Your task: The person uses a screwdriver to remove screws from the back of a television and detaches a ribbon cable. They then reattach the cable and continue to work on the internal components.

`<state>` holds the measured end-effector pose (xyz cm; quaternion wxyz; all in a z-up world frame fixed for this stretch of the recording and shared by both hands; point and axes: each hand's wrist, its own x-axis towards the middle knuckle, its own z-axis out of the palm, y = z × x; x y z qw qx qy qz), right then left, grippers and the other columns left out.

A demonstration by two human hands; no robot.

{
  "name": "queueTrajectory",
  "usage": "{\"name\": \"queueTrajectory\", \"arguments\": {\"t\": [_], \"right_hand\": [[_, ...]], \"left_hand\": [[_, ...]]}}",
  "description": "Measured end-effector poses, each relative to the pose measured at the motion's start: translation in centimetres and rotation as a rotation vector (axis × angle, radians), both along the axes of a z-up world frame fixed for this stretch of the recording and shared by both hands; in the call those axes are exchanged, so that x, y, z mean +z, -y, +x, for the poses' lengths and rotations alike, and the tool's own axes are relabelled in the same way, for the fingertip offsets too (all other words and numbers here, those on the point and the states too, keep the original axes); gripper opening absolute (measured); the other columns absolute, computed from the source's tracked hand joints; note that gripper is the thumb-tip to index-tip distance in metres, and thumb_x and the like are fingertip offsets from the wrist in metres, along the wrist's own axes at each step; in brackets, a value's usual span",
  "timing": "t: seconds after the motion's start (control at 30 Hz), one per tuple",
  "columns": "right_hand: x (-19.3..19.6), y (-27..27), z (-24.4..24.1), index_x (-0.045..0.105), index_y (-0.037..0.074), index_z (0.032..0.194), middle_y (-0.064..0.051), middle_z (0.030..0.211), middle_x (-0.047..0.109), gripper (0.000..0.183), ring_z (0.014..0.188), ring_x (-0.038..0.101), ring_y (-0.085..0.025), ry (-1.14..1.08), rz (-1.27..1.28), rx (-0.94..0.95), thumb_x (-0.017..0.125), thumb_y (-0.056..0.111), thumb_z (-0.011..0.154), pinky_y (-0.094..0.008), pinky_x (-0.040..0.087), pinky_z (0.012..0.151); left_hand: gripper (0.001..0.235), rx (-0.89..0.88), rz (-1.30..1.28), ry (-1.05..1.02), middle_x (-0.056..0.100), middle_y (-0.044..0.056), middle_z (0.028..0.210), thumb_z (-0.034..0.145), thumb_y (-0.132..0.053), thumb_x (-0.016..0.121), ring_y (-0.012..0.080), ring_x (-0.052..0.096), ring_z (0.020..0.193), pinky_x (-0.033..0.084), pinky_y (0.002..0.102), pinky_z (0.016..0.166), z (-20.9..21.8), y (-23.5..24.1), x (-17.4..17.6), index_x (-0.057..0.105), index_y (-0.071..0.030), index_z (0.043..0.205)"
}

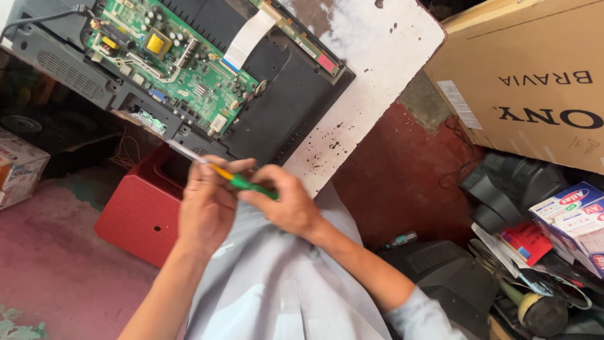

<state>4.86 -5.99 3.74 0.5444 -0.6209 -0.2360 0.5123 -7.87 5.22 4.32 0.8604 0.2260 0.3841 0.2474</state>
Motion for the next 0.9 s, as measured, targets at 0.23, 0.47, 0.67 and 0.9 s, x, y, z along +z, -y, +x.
{"name": "queueTrajectory", "arguments": {"t": [0.23, 0.47, 0.67, 0.9], "right_hand": [[4.6, -5.6, -3.6, 0.059, 0.003, 0.109, -0.023, 0.082, 0.07, 0.03, 0.079, 0.069, -0.04, 0.362, -0.093, 0.432, 0.057, 0.033, 0.105, -0.05, 0.051, 0.072], [4.6, -2.3, -1.5, 0.064, 0.008, 0.117, -0.016, 0.104, 0.072, 0.024, 0.091, 0.071, -0.034, 0.492, 0.063, 0.22, 0.065, 0.027, 0.102, -0.043, 0.057, 0.078], [4.5, -0.2, 0.1, 0.066, 0.011, 0.131, -0.011, 0.098, 0.072, 0.038, 0.083, 0.07, -0.029, 0.658, -0.006, 0.23, 0.07, 0.019, 0.095, -0.04, 0.056, 0.073], [4.1, 2.5, 1.3, 0.071, 0.014, 0.122, -0.008, 0.088, 0.067, 0.031, 0.075, 0.068, -0.027, 0.722, 0.035, 0.384, 0.075, 0.019, 0.092, -0.038, 0.055, 0.065]], "left_hand": [[0.01, 0.453, -0.029, 0.087, 0.045, 0.002, 0.075, 0.114, -0.003, 0.047, 0.0152, 0.05, 0.067, 0.055, 0.035, 0.08, -4.2, -6.4, 2.7, 0.054, -0.006, 0.108], [0.021, -0.022, 1.027, -0.613, 0.054, -0.001, 0.082, 0.109, -0.006, 0.046, 0.0108, 0.047, 0.07, 0.042, 0.029, 0.064, -8.9, -10.2, 7.1, 0.065, -0.013, 0.113], [0.074, -1.001, 1.407, -0.852, 0.06, 0.007, 0.077, 0.071, 0.013, 0.058, 0.0261, 0.062, 0.07, 0.051, 0.042, 0.062, -6.9, -4.5, 5.7, 0.071, -0.026, 0.133], [0.073, -1.019, 1.444, -0.71, 0.062, 0.003, 0.078, 0.07, 0.013, 0.057, 0.0239, 0.062, 0.07, 0.051, 0.04, 0.059, -6.6, -1.5, 4.2, 0.071, -0.028, 0.129]]}}
